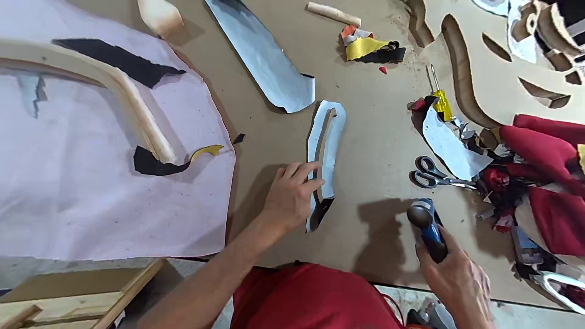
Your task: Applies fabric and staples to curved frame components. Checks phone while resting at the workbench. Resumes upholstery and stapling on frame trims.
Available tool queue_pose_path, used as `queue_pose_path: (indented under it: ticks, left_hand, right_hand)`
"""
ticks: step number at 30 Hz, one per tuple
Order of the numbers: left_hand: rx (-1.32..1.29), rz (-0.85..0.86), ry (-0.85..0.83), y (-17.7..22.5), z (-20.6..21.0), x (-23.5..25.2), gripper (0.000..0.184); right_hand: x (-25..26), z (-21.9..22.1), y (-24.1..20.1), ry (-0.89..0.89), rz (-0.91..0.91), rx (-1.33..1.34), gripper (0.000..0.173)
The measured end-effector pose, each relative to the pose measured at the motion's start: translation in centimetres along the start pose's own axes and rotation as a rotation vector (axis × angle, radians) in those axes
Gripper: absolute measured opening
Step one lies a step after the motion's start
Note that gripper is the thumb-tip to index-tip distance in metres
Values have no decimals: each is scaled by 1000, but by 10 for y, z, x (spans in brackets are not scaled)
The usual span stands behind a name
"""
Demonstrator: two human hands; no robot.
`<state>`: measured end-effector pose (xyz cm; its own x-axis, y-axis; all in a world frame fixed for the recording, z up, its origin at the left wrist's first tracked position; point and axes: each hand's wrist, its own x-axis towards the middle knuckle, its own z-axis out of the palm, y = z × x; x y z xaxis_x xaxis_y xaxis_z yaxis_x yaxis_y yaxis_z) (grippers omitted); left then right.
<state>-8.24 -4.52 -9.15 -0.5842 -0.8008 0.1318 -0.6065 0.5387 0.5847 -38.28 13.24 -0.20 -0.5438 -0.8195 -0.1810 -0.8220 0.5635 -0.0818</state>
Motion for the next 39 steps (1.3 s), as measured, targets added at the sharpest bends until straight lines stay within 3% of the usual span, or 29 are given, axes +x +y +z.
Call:
queue_pose_path:
  ticks: [3,7,13,17,20,22,25,30,39]
  left_hand:
    - [174,263,-124,-12,-11,22,36]
    - [242,431,-170,-15,-11,31,26]
    - [119,415,-205,74,55,-14,22]
    - [62,545,-34,108,79,-29,16]
    - [18,464,68,96,50,-32,15]
    - [56,274,131,71,24,-25,18]
    - [115,28,20,26,-3,13,29]
    - [152,81,-180,-14,3,47,33]
    - [155,16,-201,-25,4,47,31]
  right_hand:
    - [4,22,20,-8,19,27,74]
    - [-2,14,-7,160,-180,150,56]
    - [-10,24,-43,126,-395,330,40]
    - [-5,27,-55,53,-490,350,31]
    - [6,31,-72,22,-557,389,31]
    - [16,41,-90,45,-585,418,28]
    - [28,70,-120,75,-580,434,30]
    - [41,110,-141,193,-627,392,33]
    - [37,121,-134,306,-696,403,34]
